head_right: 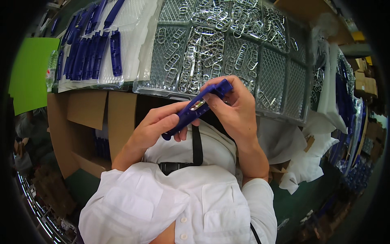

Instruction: Assembling electronic components by inserting small metal pieces into blue plastic housings and placing them into a box.

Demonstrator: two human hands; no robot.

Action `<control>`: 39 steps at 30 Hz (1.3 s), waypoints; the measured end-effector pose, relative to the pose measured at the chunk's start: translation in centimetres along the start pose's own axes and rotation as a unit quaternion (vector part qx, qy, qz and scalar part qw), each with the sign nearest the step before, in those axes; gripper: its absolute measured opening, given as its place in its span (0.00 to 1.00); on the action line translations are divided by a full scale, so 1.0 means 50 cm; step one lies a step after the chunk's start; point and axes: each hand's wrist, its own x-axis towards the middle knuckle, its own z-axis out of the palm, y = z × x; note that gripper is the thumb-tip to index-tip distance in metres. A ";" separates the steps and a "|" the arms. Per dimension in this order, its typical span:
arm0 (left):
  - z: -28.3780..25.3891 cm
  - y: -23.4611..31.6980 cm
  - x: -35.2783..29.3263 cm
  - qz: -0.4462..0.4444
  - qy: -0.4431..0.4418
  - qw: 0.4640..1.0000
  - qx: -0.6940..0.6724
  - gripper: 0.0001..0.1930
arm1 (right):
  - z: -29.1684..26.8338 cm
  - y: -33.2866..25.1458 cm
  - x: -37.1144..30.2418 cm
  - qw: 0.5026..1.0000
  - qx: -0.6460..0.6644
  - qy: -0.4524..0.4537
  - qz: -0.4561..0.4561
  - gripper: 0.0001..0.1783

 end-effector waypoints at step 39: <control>-0.328 0.394 0.129 0.543 0.525 0.611 0.239 0.17 | -0.169 -0.050 0.054 0.949 -0.248 0.177 -0.080 0.18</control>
